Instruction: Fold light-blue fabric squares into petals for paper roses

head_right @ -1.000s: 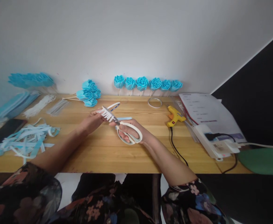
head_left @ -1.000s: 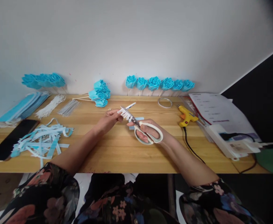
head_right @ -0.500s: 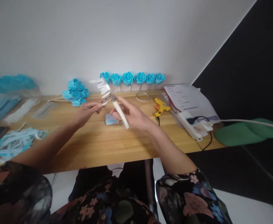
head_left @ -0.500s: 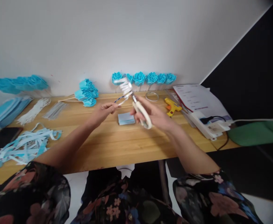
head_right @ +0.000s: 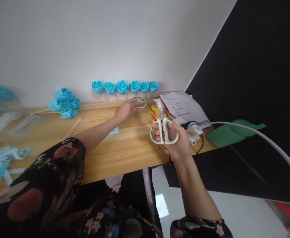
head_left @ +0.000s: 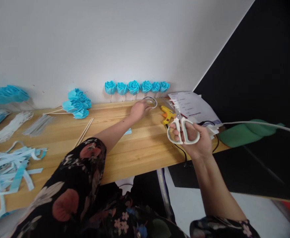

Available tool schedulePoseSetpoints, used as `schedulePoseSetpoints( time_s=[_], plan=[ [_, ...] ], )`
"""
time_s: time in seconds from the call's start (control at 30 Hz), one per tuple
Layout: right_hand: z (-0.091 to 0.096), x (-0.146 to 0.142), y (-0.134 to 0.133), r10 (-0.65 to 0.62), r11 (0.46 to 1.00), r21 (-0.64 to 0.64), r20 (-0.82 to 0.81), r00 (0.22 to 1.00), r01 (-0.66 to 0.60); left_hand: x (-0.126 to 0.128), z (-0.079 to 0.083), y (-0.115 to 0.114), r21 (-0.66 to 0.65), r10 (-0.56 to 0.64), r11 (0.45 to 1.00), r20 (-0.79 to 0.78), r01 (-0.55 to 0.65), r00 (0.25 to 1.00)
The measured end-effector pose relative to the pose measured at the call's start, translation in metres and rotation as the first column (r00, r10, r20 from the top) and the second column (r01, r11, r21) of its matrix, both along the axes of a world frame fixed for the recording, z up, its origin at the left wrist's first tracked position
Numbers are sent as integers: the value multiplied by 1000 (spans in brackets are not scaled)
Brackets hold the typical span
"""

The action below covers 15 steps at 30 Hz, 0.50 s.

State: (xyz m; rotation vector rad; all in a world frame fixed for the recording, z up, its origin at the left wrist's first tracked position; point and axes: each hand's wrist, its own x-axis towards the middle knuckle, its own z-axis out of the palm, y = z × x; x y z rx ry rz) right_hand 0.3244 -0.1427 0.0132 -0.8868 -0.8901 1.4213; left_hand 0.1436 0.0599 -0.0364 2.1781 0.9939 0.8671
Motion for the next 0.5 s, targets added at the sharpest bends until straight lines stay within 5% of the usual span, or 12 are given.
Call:
schedulePoseSetpoints(
  time_s=[0.1, 0.27, 0.5],
  plan=[
    [-5, 4, -8, 92, 992, -94, 50, 995, -87, 21, -4, 12, 142, 56, 990, -217, -25, 974],
    [-9, 6, -14, 167, 979, -140, 114, 979, -151, 31, -1, 21, 141, 210, 976, -420, -166, 883],
    [-19, 2, -16, 118, 970, -232, 224, 967, -65, 5, 25, 27, 111, 65, 994, -509, -9, 858]
  ],
)
